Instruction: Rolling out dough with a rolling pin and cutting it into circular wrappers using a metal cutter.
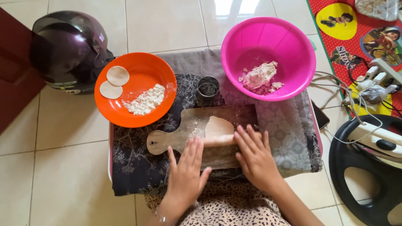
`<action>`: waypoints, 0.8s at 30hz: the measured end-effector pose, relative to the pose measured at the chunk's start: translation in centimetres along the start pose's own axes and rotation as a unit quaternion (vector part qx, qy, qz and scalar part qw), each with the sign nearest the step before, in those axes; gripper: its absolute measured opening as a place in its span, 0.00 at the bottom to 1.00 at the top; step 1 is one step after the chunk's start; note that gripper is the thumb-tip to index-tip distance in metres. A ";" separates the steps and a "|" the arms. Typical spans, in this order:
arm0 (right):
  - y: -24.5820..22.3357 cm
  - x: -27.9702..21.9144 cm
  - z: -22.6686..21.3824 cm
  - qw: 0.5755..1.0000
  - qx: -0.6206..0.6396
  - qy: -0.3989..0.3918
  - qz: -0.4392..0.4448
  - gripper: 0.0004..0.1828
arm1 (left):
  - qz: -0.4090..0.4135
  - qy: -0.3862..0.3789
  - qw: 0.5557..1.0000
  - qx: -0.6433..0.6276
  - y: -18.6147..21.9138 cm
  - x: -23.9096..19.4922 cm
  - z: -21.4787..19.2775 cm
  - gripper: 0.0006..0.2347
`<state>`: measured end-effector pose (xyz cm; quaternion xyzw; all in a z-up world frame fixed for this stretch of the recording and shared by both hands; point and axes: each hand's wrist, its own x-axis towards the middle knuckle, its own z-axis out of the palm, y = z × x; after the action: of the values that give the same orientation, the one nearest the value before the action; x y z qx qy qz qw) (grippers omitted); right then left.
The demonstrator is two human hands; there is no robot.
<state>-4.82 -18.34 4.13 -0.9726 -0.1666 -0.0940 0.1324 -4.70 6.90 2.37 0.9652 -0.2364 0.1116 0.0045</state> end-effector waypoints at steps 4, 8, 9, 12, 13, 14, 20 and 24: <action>-1.5 -1.6 -1.7 1.000 0.030 -0.005 0.000 0.33 | 0.008 0.006 0.998 -0.066 1.1 -1.6 -1.6 0.38; -1.3 -1.0 -1.5 1.000 0.020 -0.003 0.000 0.34 | 0.007 0.011 0.999 -0.037 0.8 -0.9 -0.8 0.38; -1.2 -0.6 -1.5 1.000 0.014 -0.003 0.005 0.33 | 0.004 0.009 1.000 -0.013 0.6 -0.5 -0.4 0.37; -0.3 1.2 0.0 1.000 0.006 0.002 0.019 0.32 | -0.013 0.011 0.999 -0.027 0.3 1.4 0.1 0.37; -0.1 1.7 -0.1 1.000 0.007 0.002 0.018 0.32 | -0.014 0.011 0.999 -0.027 0.3 1.8 0.3 0.37; 0.0 2.3 -0.1 1.000 0.014 0.012 0.022 0.32 | -0.019 0.012 0.999 -0.041 0.1 2.3 0.6 0.36; -0.1 1.9 -0.2 1.000 0.011 0.020 0.018 0.32 | -0.024 0.017 0.998 -0.055 0.2 2.1 0.6 0.35; -1.3 -0.9 -1.3 1.000 0.021 0.010 0.005 0.33 | -0.010 0.016 1.000 0.012 0.9 -0.6 -0.6 0.36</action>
<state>-6.29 -17.76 5.47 -0.9695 -0.1620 -0.0998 0.1545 -5.78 6.42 2.76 0.9655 -0.2256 0.1299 -0.0020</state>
